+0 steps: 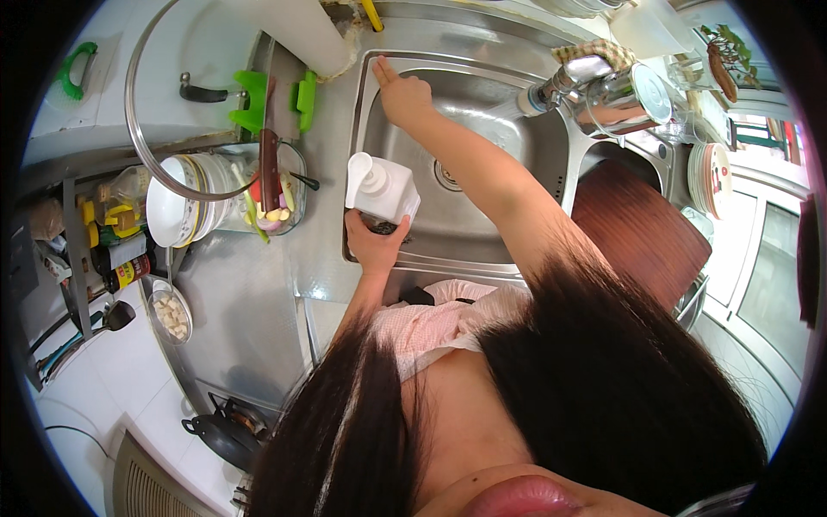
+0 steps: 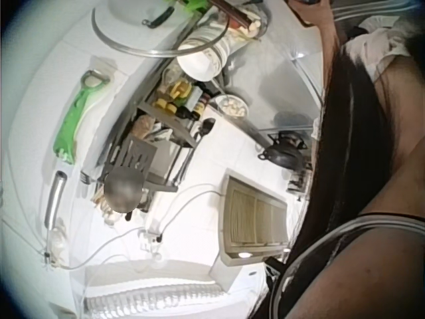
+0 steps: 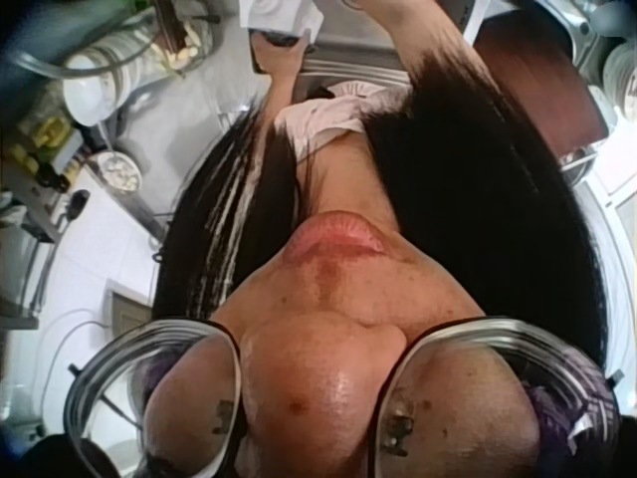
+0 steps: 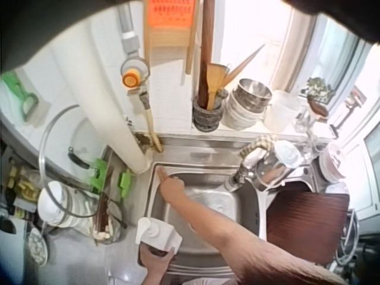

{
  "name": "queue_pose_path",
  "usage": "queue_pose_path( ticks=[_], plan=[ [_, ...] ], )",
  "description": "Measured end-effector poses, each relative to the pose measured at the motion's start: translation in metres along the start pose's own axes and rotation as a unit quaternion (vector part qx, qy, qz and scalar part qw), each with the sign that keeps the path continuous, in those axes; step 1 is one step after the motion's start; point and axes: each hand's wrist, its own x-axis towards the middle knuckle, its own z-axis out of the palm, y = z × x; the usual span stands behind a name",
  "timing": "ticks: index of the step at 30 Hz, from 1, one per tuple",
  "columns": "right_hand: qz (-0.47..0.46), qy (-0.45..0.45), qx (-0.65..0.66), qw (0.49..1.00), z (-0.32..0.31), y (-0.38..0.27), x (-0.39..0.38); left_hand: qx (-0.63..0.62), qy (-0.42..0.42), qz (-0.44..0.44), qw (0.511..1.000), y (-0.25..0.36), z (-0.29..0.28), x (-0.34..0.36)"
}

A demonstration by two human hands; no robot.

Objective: The person cleans the kitchen countertop and sink area using a cloth and cleaning agent. They wipe the stainless steel surfaces around the stove and sink, then apply liquid cleaner to the sink and scrub it with a sponge before rinsing.

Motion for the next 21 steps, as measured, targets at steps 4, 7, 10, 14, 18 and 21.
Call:
queue_pose_path(
  ticks=[4, 7, 10, 14, 18, 21],
  plan=[
    [0.045, 0.008, -0.001, 0.999, 0.005, 0.010, -0.003, -0.025, -0.008, -0.001, 1.000, 0.006, -0.002, 0.002],
    [0.090, 0.007, 0.000, 0.996, 0.005, 0.028, -0.016, -0.026, 0.004, 0.025, 0.999, 0.004, 0.000, 0.002],
    [0.150, 0.020, 0.034, 0.988, 0.004, 0.053, -0.041, -0.024, 0.013, 0.025, 0.999, 0.000, 0.001, 0.001],
    [0.205, 0.078, 0.110, 0.970, 0.013, 0.103, -0.088, -0.031, 0.008, 0.019, 0.999, -0.002, 0.002, 0.001],
    [0.277, -0.020, 0.391, 0.877, 0.027, 0.140, -0.117, -0.021, 0.012, 0.032, 0.999, -0.003, 0.002, 0.001],
    [0.313, 0.031, 0.759, 0.571, 0.065, 0.156, -0.114, -0.024, 0.013, 0.051, 0.998, -0.003, 0.004, 0.002]
  ],
)
